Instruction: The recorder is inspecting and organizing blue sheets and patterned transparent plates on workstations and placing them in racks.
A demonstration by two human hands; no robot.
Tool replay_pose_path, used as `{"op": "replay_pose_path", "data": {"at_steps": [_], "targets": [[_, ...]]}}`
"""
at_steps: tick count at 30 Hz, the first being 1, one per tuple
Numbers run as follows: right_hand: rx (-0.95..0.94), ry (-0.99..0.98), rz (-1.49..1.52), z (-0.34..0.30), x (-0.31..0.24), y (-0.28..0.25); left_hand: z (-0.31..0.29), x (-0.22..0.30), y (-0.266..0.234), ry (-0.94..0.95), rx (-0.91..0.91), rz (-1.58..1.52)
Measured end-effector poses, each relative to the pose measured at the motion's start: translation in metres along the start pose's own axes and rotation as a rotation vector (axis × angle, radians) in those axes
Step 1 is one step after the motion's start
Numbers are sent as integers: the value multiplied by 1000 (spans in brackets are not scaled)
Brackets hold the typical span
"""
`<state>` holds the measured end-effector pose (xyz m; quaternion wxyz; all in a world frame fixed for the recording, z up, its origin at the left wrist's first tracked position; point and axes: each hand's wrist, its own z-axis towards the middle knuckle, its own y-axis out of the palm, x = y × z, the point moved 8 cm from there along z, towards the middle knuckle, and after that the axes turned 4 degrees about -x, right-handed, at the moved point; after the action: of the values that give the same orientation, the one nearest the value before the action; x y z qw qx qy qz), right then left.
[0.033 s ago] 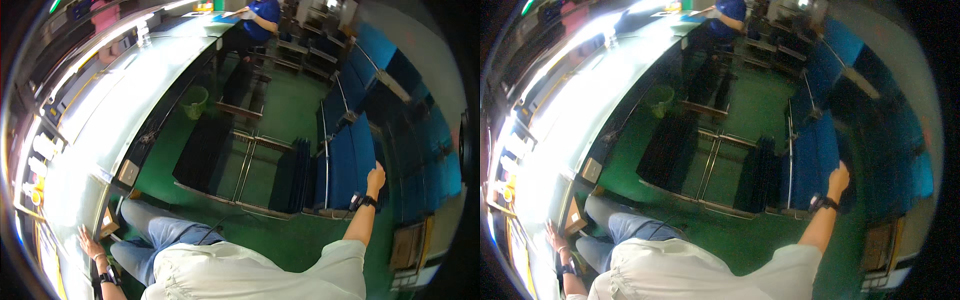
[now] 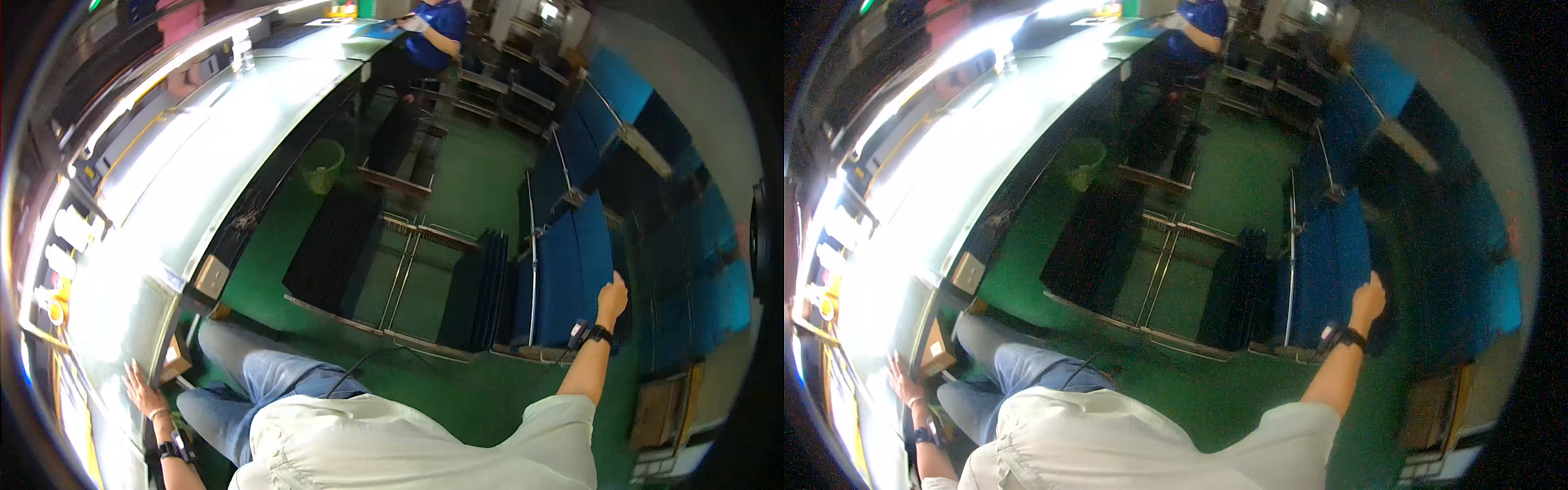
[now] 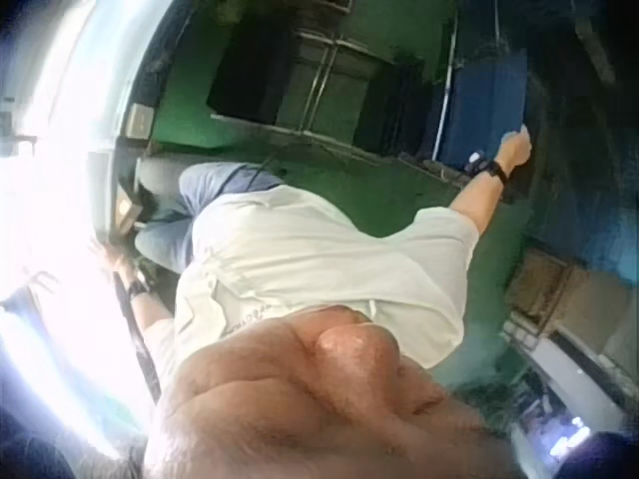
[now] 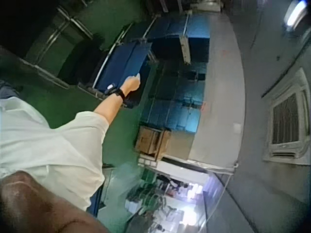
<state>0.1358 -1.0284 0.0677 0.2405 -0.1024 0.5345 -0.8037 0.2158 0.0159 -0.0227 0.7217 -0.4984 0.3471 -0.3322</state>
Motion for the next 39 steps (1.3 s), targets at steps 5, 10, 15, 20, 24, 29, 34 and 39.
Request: {"op": "replay_pose_path", "data": {"at_steps": [5, 10, 15, 20, 24, 29, 34, 39], "targets": [[-14, -58, 12, 7, -15, 6, 5, -5, 1, 22, 162, -52], [-49, -116, 38, 7, -5, 16, 9, 5, -15, 34, 178, -90], [-2, -122, 76, 11, -11, 22, 8, -1, -8, 32, 186, -83], [-13, -95, 122, 1, -13, 8, 2, 2, -9, 22, 150, -17], [8, -49, 136, -5, -11, 2, 4, 0, -5, -96, -7, -15], [-70, 43, 119, -11, -30, -1, 2, 35, -58, 236, 225, 173], [-43, 70, 106, -4, -20, -3, 28, 77, -81, 274, 236, 156], [-106, 158, 141, -23, 1, 14, 46, 128, -104, 362, 141, 134]]}}
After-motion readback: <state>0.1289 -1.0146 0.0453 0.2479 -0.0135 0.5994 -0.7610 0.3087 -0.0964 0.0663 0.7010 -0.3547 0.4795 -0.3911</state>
